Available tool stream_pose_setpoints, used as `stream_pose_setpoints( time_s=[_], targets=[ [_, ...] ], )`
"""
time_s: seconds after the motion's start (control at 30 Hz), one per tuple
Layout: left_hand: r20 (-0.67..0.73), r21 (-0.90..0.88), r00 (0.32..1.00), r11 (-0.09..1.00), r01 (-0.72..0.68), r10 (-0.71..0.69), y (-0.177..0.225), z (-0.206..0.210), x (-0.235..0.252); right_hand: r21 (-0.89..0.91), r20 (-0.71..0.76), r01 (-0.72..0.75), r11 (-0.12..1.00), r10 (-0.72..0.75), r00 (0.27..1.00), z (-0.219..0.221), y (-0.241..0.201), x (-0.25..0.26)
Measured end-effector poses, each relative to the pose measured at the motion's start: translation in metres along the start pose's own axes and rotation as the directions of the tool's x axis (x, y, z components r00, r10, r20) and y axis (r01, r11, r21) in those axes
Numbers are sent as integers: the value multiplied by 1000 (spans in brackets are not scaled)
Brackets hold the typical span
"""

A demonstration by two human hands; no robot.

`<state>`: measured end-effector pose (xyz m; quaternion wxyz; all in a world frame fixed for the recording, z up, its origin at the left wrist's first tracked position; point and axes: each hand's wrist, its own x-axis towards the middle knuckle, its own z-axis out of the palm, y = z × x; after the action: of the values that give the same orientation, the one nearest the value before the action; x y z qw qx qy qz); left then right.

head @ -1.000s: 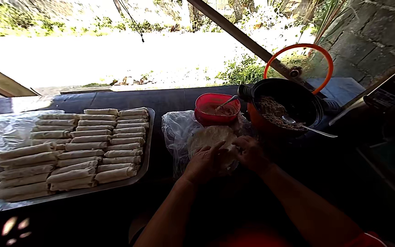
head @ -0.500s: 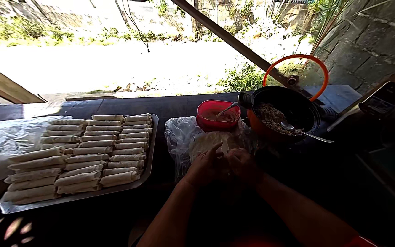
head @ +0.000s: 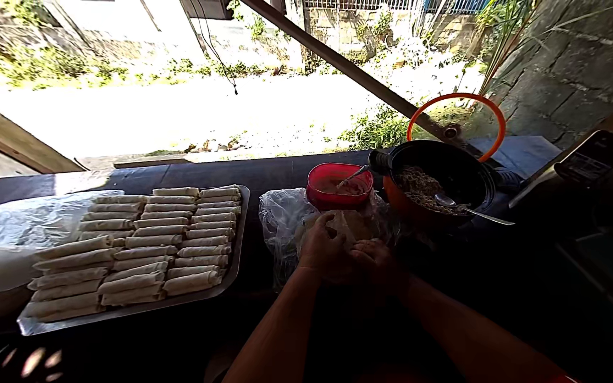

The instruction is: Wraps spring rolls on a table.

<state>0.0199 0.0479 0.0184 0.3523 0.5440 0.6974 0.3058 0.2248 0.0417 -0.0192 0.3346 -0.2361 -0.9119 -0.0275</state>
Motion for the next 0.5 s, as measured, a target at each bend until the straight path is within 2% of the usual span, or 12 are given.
stream_pose_setpoints(
  time_s=[0.1,0.27,0.5],
  targets=[
    [-32,79,999,997,-11,14,0,1,-3,105,-20,-49,993,51,999,0,0,-2],
    [-82,161,994,985,-61,75,-2,3,-6,268,12,-218,938,222,975,-5,5,2],
    [-93,145,993,988,-55,69,-4,2,-5,243,20,-191,951,192,981,-4,7,3]
  ],
)
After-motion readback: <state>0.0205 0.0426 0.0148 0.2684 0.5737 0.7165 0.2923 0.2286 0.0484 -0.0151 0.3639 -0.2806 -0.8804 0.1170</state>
